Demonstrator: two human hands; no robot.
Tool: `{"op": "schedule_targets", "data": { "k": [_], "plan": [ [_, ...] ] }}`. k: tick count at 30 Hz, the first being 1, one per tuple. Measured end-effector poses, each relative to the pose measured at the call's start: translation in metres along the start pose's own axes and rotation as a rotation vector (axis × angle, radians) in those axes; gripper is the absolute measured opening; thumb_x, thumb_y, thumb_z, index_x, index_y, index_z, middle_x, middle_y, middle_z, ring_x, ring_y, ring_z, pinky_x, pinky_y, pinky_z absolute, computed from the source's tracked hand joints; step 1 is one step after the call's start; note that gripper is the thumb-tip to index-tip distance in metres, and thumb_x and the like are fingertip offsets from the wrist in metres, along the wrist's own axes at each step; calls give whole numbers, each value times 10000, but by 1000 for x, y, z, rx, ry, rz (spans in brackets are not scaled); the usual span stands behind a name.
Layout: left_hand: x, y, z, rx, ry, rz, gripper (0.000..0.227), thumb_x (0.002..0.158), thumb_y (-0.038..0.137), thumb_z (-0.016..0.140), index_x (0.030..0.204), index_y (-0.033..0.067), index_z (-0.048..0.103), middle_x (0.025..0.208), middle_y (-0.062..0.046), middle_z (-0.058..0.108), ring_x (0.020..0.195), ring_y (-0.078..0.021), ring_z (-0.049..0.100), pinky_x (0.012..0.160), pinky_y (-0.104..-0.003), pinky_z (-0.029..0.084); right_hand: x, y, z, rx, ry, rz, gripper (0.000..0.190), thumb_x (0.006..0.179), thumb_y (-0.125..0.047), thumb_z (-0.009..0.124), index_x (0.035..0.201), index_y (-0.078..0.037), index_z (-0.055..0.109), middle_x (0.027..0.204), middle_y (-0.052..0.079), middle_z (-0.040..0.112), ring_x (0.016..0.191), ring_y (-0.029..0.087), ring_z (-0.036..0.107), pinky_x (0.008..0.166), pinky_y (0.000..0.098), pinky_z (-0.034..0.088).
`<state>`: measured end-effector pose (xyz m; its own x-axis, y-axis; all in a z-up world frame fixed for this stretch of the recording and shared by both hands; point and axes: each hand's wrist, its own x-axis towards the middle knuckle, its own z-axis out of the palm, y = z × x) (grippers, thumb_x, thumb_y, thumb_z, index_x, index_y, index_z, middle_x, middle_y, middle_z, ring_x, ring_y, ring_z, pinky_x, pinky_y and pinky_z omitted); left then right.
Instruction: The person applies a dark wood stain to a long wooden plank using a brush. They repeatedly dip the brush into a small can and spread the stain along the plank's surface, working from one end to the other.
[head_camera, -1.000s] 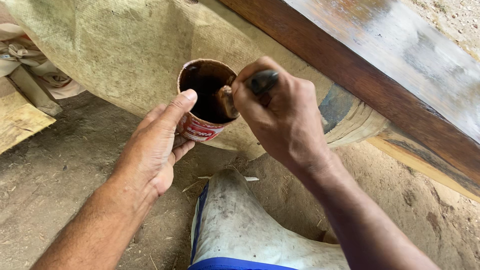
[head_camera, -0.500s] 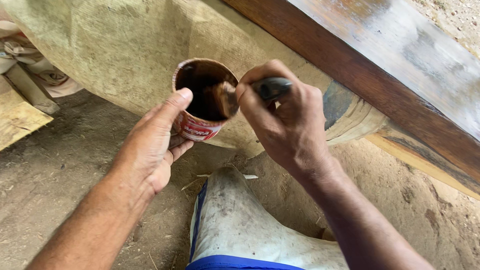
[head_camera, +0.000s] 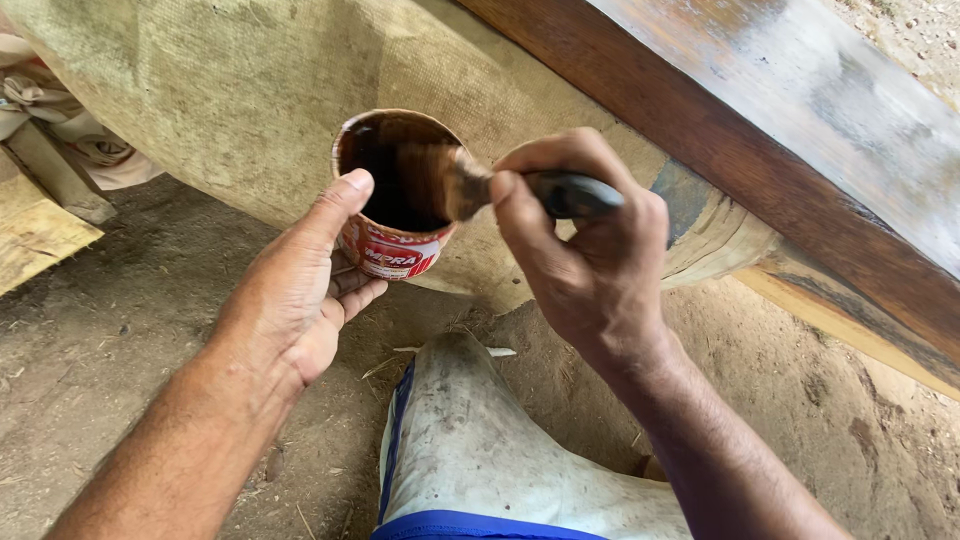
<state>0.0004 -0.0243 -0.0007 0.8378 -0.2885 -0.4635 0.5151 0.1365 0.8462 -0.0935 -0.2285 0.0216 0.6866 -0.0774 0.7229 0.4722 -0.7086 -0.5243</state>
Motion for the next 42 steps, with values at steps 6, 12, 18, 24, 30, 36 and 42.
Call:
{"op": "schedule_targets", "data": {
  "k": [6,12,18,24,30,36,42],
  "plan": [
    [3,10,-3,-95,53,-41,865,677,537,778,1409,132,557,1325,-101,635,1208,-244,593,983,-457,504,1,-24,5,129,31,190,171,1052,-173,628,1109,-12,611,922,120,747,753,140,760,627,268,671],
    [2,25,-8,-172,117,-26,1004,677,559,774,1501,139,382,1420,-164,520,1239,-299,580,1007,-519,537,-2,-31,19,448,187,144,223,1104,-165,539,1255,-13,600,1060,138,740,902,170,769,789,300,690],
    [7,32,-20,-191,130,-12,1035,673,580,763,1534,174,356,1471,-142,464,1274,-287,553,983,-495,533,42,15,42,360,290,-173,161,1144,-98,558,1281,-36,617,1092,126,738,908,148,775,793,300,715],
    [8,20,-40,-235,120,-15,983,752,585,769,1547,151,387,1484,-153,452,1295,-286,525,997,-500,501,114,47,98,168,248,-375,54,1205,-86,606,1170,-58,637,1018,67,692,843,123,684,720,284,622],
    [13,14,-53,-259,110,6,991,775,560,757,1549,113,329,1525,-152,451,1370,-302,482,1082,-564,452,157,99,153,-94,243,-305,86,1095,-158,676,1060,-85,646,853,8,623,743,94,633,606,289,542],
    [21,9,-56,-282,93,-6,982,787,550,759,1549,103,331,1536,-167,446,1373,-331,489,1101,-567,448,156,112,151,-203,236,-317,72,1082,-149,682,1034,-100,661,864,22,643,822,136,651,723,358,567],
    [22,7,-54,-332,37,43,963,810,520,785,1559,88,361,1519,-181,431,1351,-360,489,1092,-578,454,106,82,109,-116,299,-309,97,1100,-86,616,1184,-90,666,1085,68,720,956,171,708,845,354,608]
  ]
}}
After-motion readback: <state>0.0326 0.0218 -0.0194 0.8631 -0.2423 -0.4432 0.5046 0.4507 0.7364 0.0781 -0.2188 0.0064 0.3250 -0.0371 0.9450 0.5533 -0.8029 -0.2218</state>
